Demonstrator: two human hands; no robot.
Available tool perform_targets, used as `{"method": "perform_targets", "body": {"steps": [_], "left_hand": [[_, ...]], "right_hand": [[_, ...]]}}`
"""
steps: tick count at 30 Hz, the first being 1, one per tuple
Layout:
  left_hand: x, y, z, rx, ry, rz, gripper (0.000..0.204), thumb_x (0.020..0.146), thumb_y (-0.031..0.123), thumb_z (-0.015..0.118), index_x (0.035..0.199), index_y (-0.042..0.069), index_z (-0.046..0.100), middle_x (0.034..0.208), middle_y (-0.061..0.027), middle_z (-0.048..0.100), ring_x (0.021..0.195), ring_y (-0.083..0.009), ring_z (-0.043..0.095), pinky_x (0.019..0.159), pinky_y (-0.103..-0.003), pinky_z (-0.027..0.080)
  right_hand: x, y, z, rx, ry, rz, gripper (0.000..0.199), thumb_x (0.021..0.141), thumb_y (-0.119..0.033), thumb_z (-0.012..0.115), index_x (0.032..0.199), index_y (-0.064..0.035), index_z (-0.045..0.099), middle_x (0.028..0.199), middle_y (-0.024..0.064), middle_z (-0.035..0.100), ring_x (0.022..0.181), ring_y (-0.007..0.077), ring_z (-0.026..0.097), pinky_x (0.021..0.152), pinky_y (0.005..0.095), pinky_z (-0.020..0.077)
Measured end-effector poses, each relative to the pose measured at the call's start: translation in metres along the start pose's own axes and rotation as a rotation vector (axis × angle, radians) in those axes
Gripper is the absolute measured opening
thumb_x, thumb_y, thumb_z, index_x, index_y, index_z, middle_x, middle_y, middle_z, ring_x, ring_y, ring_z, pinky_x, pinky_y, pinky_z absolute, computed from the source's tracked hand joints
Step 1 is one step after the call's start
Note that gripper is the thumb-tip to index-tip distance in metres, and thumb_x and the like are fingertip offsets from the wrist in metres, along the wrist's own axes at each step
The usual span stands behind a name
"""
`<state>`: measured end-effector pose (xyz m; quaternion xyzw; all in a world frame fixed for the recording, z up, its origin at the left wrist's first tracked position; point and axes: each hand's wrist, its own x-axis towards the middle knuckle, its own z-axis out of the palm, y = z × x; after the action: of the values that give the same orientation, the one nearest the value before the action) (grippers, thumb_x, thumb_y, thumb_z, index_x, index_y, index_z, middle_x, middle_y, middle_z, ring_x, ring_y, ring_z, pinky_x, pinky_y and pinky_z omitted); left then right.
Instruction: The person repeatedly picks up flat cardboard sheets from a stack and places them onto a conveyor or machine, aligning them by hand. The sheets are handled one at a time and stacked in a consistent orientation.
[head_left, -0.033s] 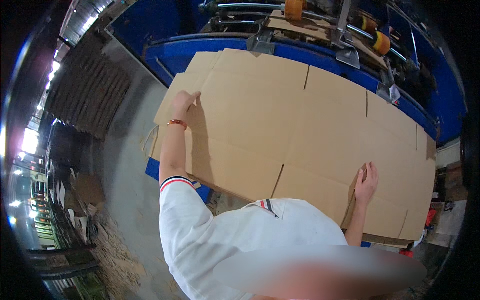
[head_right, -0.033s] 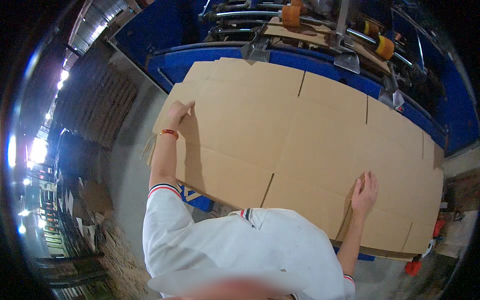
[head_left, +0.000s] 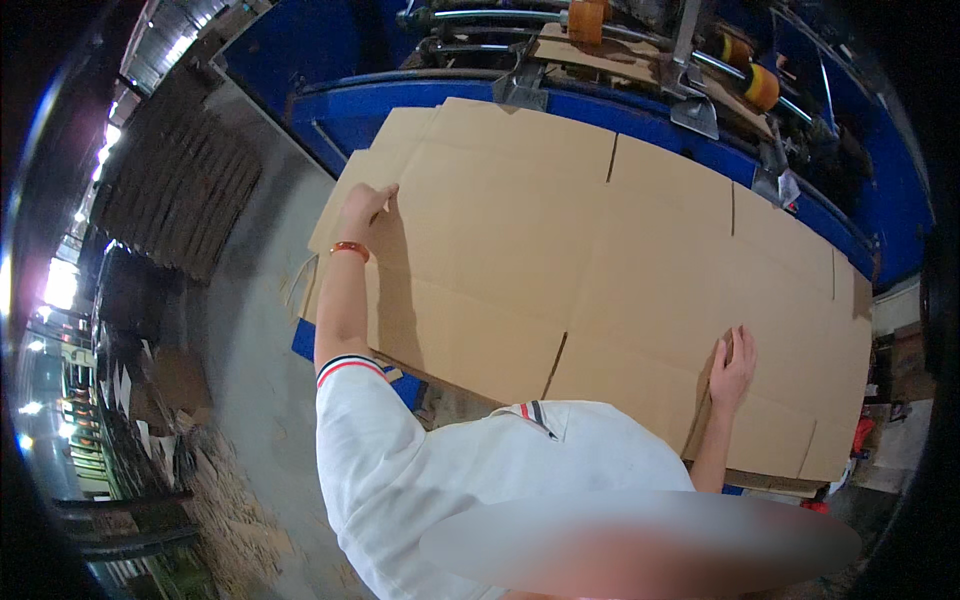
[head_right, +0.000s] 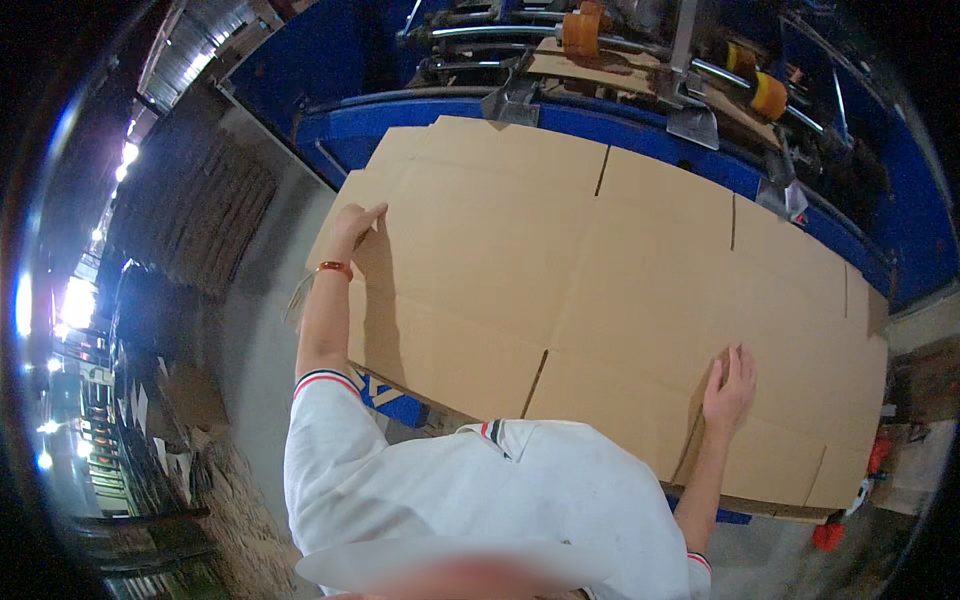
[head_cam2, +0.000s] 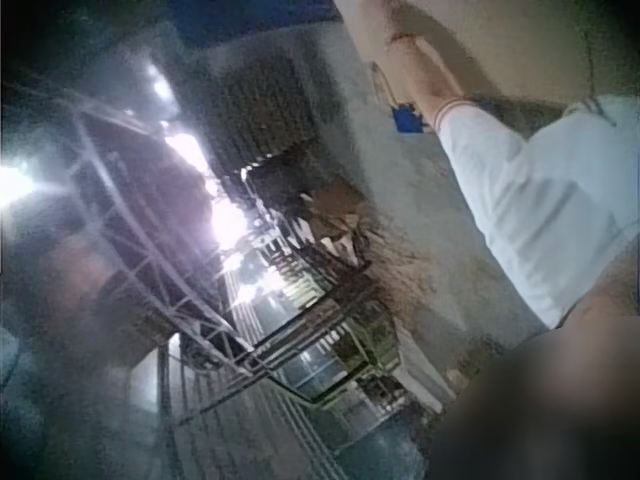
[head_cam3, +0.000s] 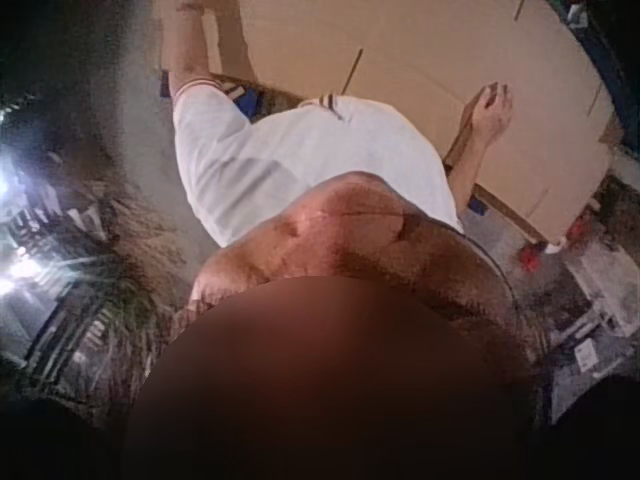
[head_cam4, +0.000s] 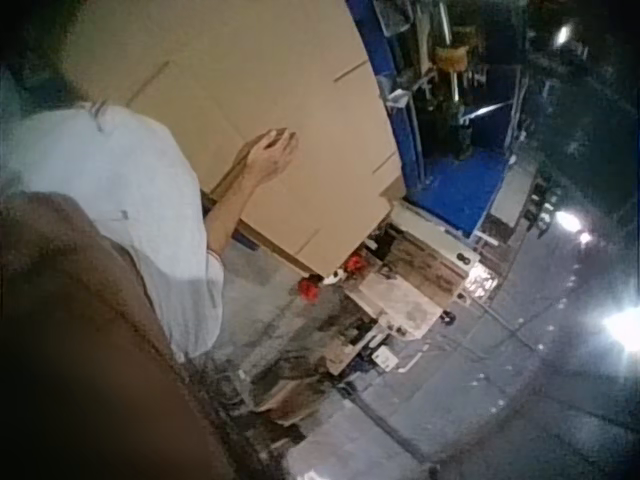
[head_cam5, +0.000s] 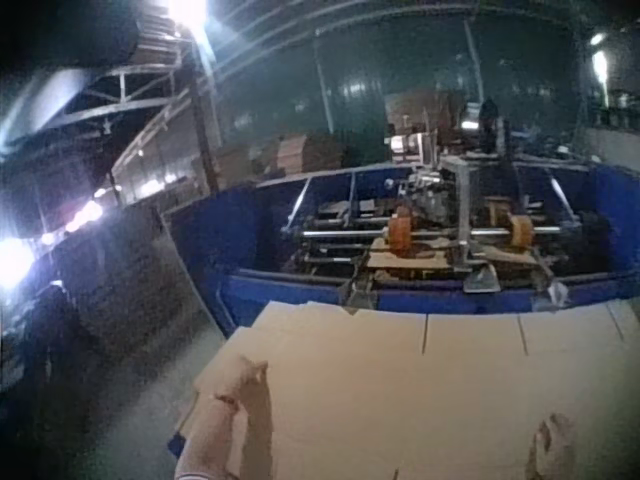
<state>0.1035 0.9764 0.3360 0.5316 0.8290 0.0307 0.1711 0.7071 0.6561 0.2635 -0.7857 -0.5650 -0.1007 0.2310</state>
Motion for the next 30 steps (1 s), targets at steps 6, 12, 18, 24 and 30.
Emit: {"method": "perform_targets", "body": {"steps": [6, 12, 18, 24, 30], "left_hand": [[-0.027, 0.022, -0.041, 0.204, 0.737, 0.297, 0.054, 0.077, 0.053, 0.066, 0.09, 0.001, 0.065, 0.096, -0.0206, 0.066, 0.096, -0.0339, 0.062, 0.082, -0.046, 0.047], [-0.098, 0.058, -0.171, -0.188, -0.036, 0.403, 0.035, 0.086, 0.034, 0.064, 0.105, 0.005, 0.063, 0.106, -0.0071, 0.063, 0.098, -0.0201, 0.059, 0.085, -0.033, 0.045], [-0.202, -0.027, -0.115, -1.65, -0.552, 0.786, 0.074, 0.089, 0.051, 0.05, 0.138, -0.002, 0.037, 0.134, -0.0131, 0.049, 0.119, -0.0207, 0.05, 0.102, -0.035, 0.037], [-0.261, -0.058, 0.023, -0.962, 0.219, 0.447, 0.061, 0.084, 0.03, 0.062, 0.134, 0.0, 0.042, 0.129, -0.0138, 0.05, 0.115, -0.0217, 0.05, 0.098, -0.036, 0.041], [-0.2, -0.064, -0.043, -0.832, 0.155, 0.516, 0.05, 0.081, 0.01, 0.07, 0.125, 0.0, 0.048, 0.119, -0.0114, 0.055, 0.105, -0.0197, 0.055, 0.089, -0.034, 0.047]], "right_hand": [[0.005, -0.01, 0.002, 0.026, -0.029, 0.066, 0.035, 0.091, -0.021, 0.056, 0.121, -0.0037, 0.056, 0.133, 0.0156, 0.05, 0.124, 0.0352, 0.044, 0.103, 0.045, 0.0358], [-0.019, -0.007, -0.021, -0.025, -0.066, 0.081, 0.038, 0.09, -0.024, 0.057, 0.123, -0.0044, 0.055, 0.136, 0.0185, 0.046, 0.127, 0.0373, 0.04, 0.104, 0.0473, 0.0332], [-0.109, 0.075, -0.049, -0.278, 0.064, 0.489, 0.053, 0.09, -0.034, 0.057, 0.126, 0.0041, 0.05, 0.14, 0.026, 0.038, 0.128, 0.042, 0.037, 0.107, 0.0489, 0.0287], [-0.189, 0.222, -0.064, -0.052, 0.507, 1.077, 0.065, 0.09, -0.044, 0.056, 0.131, 0.0043, 0.044, 0.132, 0.022, 0.049, 0.127, 0.0354, 0.041, 0.106, 0.0443, 0.0325], [-0.225, 0.301, -0.112, 1.523, 0.893, 1.188, 0.054, 0.094, -0.041, 0.052, 0.131, -0.0021, 0.046, 0.131, 0.0101, 0.052, 0.119, 0.0261, 0.05, 0.101, 0.0398, 0.0404]]}}
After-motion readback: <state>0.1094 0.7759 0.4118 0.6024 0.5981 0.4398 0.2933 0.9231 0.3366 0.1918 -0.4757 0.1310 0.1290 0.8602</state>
